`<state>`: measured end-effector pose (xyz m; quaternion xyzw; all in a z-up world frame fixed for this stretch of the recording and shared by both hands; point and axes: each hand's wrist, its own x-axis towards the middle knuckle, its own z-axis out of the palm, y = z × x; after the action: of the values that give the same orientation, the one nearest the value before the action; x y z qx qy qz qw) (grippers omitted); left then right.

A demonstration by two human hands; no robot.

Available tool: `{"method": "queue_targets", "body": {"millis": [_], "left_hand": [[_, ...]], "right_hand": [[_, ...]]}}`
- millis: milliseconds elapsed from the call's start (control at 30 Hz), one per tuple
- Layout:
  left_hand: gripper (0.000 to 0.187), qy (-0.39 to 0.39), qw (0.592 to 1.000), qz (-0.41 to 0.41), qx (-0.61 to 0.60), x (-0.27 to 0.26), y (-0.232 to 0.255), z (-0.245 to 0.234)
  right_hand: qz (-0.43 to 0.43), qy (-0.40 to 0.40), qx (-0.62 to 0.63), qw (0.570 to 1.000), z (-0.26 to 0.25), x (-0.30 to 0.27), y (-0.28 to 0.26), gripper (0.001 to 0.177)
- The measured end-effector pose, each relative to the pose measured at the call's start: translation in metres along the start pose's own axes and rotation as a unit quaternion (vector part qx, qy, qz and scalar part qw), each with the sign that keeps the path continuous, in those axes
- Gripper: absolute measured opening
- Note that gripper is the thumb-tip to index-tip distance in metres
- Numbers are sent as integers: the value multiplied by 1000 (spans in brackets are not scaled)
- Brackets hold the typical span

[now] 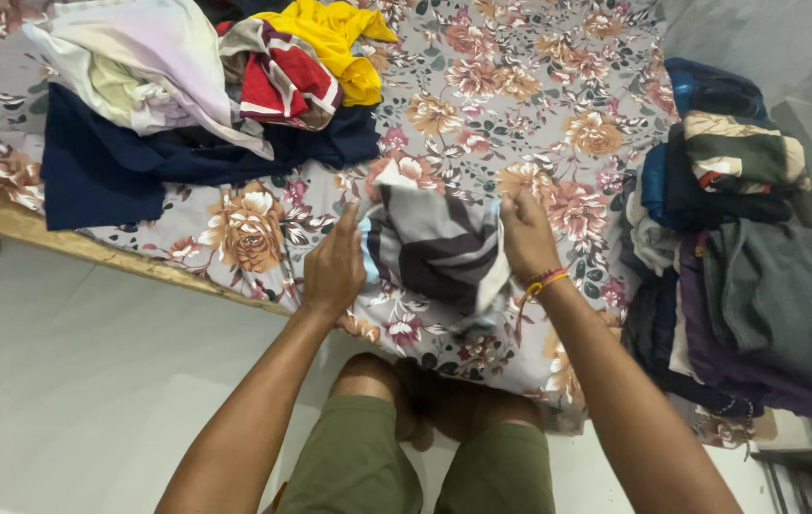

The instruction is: The person folds a patterned pillowcase, a multicolored shirt, and a yellow t-shirt by hand on a bed, placing them into a stack.

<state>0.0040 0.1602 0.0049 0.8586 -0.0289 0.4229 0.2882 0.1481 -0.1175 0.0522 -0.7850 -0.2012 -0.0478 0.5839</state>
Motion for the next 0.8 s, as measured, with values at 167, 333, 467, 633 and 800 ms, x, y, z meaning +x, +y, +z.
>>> {"method": "queue_targets", "body": {"millis": [167, 333, 467, 633, 800], "left_hand": [[51, 79, 997, 18, -14, 0, 8, -10], [48, 107, 994, 16, -18, 1, 13, -13], [43, 76, 996, -25, -29, 2, 10, -12], [49, -66, 976, -192, -74, 7, 8, -14], [54, -93, 982, -157, -48, 11, 10, -16]], "right_hand": [[-77, -66, -26, 994, -27, 33, -56, 22], [-251, 2, -215, 944, -52, 51, -143, 26], [-270, 11, -51, 961, -46, 42, -175, 17], [-68, -309, 53, 947, -41, 0, -169, 29], [152, -323, -276, 892, -33, -28, -126, 52]]}}
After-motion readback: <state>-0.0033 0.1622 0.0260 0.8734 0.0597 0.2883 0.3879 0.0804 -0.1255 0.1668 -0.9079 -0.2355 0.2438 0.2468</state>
